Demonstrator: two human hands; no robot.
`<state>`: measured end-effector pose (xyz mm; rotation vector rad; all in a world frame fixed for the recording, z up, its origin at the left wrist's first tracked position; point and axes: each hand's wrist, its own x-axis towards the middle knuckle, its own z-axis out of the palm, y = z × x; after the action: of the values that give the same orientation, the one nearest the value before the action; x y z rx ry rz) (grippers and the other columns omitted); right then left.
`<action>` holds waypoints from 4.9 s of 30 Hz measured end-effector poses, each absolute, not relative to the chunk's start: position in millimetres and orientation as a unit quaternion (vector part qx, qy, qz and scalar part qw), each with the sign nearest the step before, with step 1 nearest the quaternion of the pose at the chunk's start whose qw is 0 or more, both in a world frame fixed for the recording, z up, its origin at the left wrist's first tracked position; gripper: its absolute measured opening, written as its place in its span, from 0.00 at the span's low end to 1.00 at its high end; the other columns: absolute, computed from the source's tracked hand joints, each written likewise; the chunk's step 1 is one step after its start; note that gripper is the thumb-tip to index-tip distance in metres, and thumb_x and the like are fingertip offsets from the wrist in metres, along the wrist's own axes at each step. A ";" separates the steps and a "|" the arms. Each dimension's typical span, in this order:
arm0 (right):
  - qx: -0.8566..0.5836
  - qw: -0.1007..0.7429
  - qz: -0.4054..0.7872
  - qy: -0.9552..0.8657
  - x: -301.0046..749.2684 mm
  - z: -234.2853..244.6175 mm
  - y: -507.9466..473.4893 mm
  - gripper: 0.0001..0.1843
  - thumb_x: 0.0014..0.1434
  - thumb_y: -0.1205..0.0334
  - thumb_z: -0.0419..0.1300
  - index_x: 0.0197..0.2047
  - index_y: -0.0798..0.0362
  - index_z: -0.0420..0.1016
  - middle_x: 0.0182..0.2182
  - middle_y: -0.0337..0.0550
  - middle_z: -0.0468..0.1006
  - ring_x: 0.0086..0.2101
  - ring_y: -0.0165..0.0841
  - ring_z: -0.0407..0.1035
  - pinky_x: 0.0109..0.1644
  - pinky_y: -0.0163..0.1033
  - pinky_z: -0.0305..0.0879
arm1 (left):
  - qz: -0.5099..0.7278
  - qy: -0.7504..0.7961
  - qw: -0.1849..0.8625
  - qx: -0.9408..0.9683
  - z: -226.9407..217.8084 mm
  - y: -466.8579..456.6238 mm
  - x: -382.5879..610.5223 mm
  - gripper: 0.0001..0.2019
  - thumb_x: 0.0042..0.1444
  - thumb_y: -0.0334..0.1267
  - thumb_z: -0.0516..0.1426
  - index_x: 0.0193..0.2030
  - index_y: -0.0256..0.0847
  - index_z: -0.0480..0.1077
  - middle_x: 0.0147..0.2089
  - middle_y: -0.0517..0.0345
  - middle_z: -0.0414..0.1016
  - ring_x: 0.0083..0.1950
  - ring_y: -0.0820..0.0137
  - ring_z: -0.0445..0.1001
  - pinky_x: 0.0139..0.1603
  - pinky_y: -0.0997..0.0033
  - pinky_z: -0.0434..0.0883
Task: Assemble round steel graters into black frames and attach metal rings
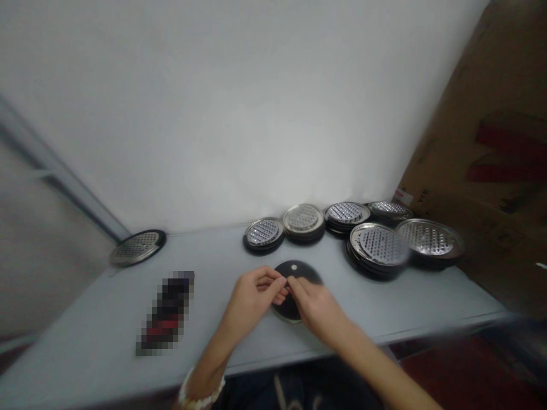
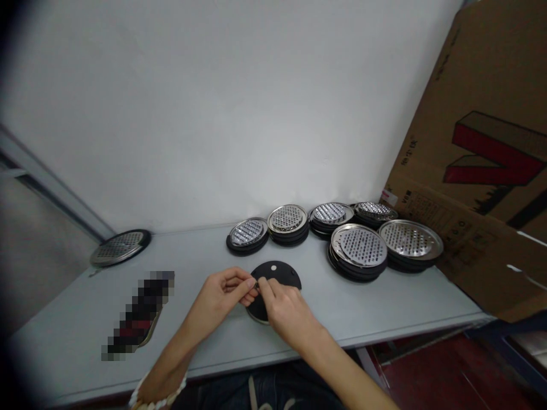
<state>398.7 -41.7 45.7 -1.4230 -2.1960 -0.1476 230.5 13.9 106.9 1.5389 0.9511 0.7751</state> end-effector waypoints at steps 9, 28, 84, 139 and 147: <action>-0.498 0.374 -0.066 -0.780 400.3 50.4 -43.3 0.21 0.65 0.76 0.47 0.59 0.63 0.65 0.36 0.52 0.78 0.32 0.39 0.76 0.34 0.39 0.76 | 0.368 0.373 0.602 0.602 106.1 11.8 231.6 0.15 0.54 0.45 0.65 0.39 0.33 0.77 0.27 0.54 0.80 0.27 0.71 0.76 0.30 0.74 0.74; -0.532 0.421 0.055 -0.733 392.0 50.5 -42.6 0.14 0.69 0.71 0.47 0.51 0.55 0.71 0.36 0.48 0.79 0.35 0.36 0.75 0.40 0.38 0.73 | 0.362 0.367 0.654 0.554 96.5 0.0 247.5 0.19 0.54 0.48 0.64 0.45 0.39 0.68 0.25 0.65 0.74 0.21 0.74 0.73 0.22 0.77 0.71; -0.514 0.522 0.297 -0.613 402.8 106.9 -57.5 0.08 0.62 0.61 0.64 0.36 0.54 0.85 0.23 0.40 0.81 0.22 0.30 0.75 0.28 0.31 0.69 | 0.390 0.396 0.547 0.627 121.3 -7.3 232.7 0.07 0.50 0.40 0.66 0.31 0.38 0.79 0.29 0.55 0.80 0.32 0.65 0.78 0.37 0.70 0.75; -0.533 0.510 0.255 -0.625 392.4 93.2 -54.3 0.15 0.66 0.61 0.57 0.31 0.54 0.81 0.27 0.44 0.81 0.26 0.32 0.72 0.30 0.33 0.63 | 0.382 0.359 0.340 0.781 117.3 -13.7 236.9 0.07 0.52 0.31 0.57 0.30 0.41 0.78 0.28 0.60 0.81 0.28 0.71 0.77 0.33 0.77 0.75; -0.516 0.478 0.298 -0.645 395.3 100.6 -55.7 0.17 0.70 0.62 0.53 0.32 0.54 0.79 0.25 0.40 0.77 0.26 0.32 0.71 0.32 0.33 0.65 | 0.379 0.381 0.279 0.796 109.2 -11.9 237.7 0.07 0.52 0.28 0.56 0.30 0.42 0.75 0.28 0.62 0.79 0.28 0.72 0.77 0.33 0.77 0.73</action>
<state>395.3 -55.7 100.6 -1.2606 -1.5747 0.7288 237.7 -11.9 109.2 2.1358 1.0211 1.0183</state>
